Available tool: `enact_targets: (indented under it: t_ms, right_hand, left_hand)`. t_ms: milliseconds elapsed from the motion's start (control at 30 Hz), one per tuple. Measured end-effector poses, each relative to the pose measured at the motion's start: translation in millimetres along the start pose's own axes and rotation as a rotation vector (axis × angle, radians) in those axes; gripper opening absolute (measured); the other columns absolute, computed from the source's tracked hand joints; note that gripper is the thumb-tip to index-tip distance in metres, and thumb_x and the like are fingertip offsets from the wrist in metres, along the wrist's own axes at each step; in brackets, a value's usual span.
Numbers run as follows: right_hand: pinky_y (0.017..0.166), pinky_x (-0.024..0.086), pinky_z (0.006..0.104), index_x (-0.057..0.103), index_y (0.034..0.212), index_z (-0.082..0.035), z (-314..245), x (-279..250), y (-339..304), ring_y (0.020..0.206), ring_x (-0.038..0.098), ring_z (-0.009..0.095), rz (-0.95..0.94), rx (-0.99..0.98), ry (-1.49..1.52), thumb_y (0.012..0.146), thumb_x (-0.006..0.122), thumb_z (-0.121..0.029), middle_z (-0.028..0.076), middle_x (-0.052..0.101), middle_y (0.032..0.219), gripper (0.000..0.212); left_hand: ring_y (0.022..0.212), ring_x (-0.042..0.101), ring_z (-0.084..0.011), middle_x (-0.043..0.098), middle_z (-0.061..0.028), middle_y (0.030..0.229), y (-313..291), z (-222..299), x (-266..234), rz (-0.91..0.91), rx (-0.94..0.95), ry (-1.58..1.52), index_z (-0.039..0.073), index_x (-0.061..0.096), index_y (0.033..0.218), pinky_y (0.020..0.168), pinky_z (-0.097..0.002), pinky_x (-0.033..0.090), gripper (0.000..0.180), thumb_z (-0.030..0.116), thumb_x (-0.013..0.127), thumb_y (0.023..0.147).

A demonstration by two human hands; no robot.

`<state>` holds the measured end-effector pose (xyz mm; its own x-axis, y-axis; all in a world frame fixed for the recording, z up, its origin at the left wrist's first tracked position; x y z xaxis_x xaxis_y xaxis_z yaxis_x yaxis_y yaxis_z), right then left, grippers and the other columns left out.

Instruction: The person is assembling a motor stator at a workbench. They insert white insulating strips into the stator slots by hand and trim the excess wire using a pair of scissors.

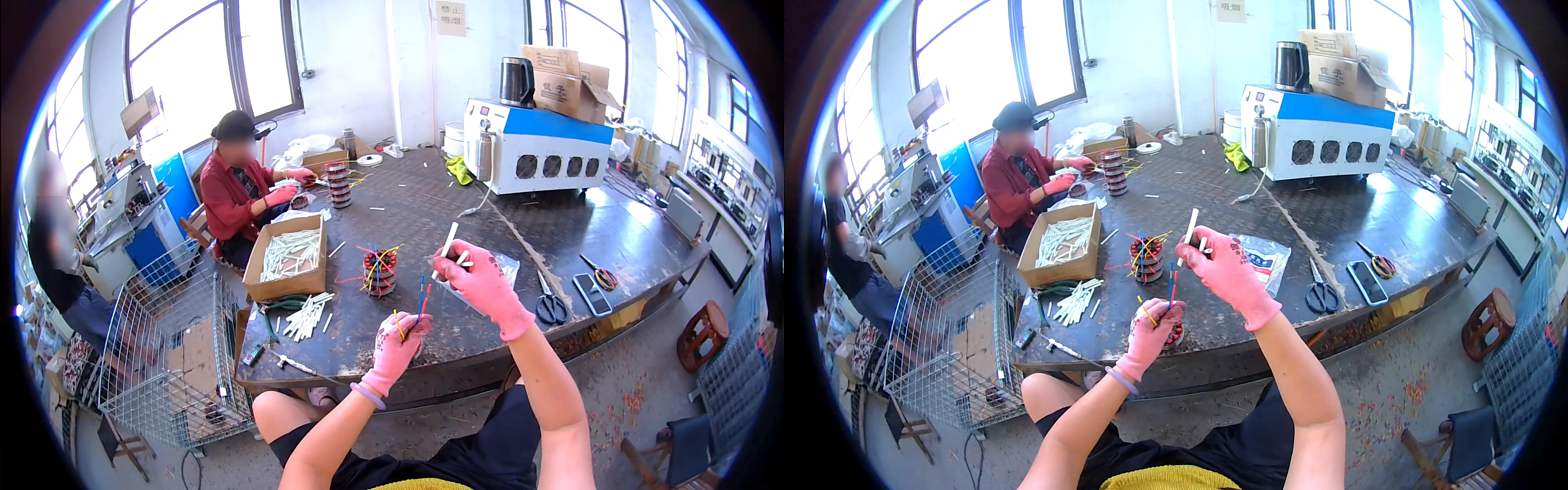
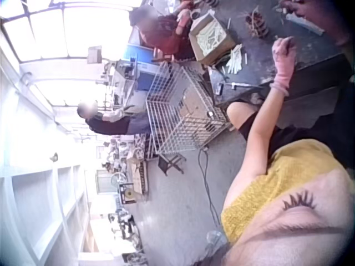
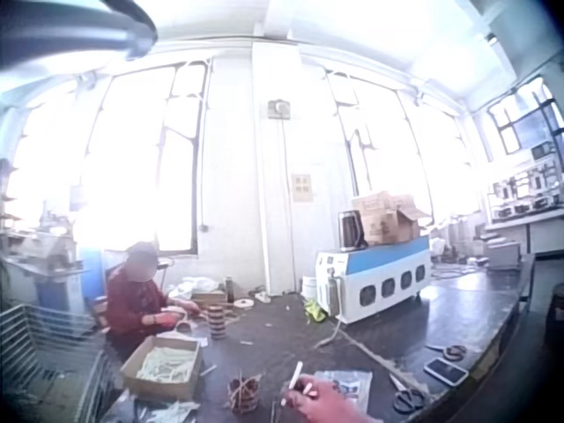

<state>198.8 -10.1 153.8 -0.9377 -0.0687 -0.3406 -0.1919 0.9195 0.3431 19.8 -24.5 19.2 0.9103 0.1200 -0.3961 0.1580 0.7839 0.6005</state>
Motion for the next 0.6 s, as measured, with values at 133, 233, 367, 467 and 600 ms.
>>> enact_targets:
  t_ms: [133, 233, 367, 467, 600]
  right_hand:
    - [0.066, 0.046, 0.0232, 0.065, 0.101, 0.000, 2.8, 3.9, -1.9, 0.073, 0.055, 0.005, -0.023, -0.027, -0.082, 0.096, 0.065, -0.017, 0.001, 0.065, 0.080, 0.018]
    - [0.053, 0.041, 0.0325, 0.063, 0.096, 0.000, 17.3, 6.1, 0.3, 0.057, 0.052, 0.012, 0.037, -0.184, -0.140, 0.095, 0.065, -0.025, 0.008, 0.058, 0.067, 0.025]
    - [0.055, 0.042, 0.0360, 0.062, 0.096, 0.001, 7.9, 7.6, -4.1, 0.057, 0.054, 0.020, -0.004, -0.155, -0.162, 0.093, 0.066, -0.023, 0.014, 0.062, 0.072, 0.025]
    - [0.057, 0.044, 0.0380, 0.062, 0.096, 0.002, 11.6, 10.5, -5.1, 0.059, 0.056, 0.025, -0.044, -0.157, -0.172, 0.092, 0.067, -0.022, 0.017, 0.064, 0.076, 0.024]
    - [0.060, 0.046, 0.0379, 0.061, 0.095, 0.001, 31.3, 28.2, -14.0, 0.060, 0.059, 0.024, -0.143, -0.081, -0.163, 0.091, 0.066, -0.021, 0.017, 0.064, 0.075, 0.023]
  left_hand:
    - [0.082, 0.065, -0.0220, 0.068, -0.0070, 0.086, -0.6, -1.5, 2.6, 0.000, 0.030, 0.025, 0.004, 0.074, 0.101, 0.077, -0.0332, 0.051, 0.015, 0.008, 0.065, 0.089]
    - [0.083, 0.064, -0.0221, 0.067, -0.0073, 0.086, -0.7, -2.5, 4.7, -0.012, 0.022, 0.034, 0.004, 0.074, 0.101, 0.077, -0.0333, 0.051, 0.015, 0.008, 0.064, 0.089]
    - [0.083, 0.064, -0.0221, 0.067, -0.0080, 0.085, -2.4, -5.6, 2.1, 0.013, 0.039, 0.019, 0.004, 0.074, 0.100, 0.077, -0.0337, 0.051, 0.015, 0.007, 0.064, 0.089]
    - [0.082, 0.064, -0.0221, 0.067, -0.0082, 0.085, -1.2, -1.2, 1.6, 0.001, 0.021, 0.014, 0.003, 0.073, 0.100, 0.078, -0.0339, 0.051, 0.015, 0.006, 0.063, 0.089]
    - [0.080, 0.065, -0.0205, 0.066, -0.0077, 0.083, -1.5, -5.0, -0.7, 0.005, -0.042, -0.085, 0.004, 0.073, 0.101, 0.075, -0.0328, 0.051, 0.015, 0.006, 0.066, 0.087]
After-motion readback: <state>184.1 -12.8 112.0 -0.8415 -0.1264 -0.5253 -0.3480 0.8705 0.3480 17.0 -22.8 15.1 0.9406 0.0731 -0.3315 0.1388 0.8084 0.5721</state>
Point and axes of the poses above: each hand's wrist, its own y-axis towards the middle knuckle, its own x-axis out of the palm, z = x × y, the point moved 1 cm from there along y, towards the middle knuckle
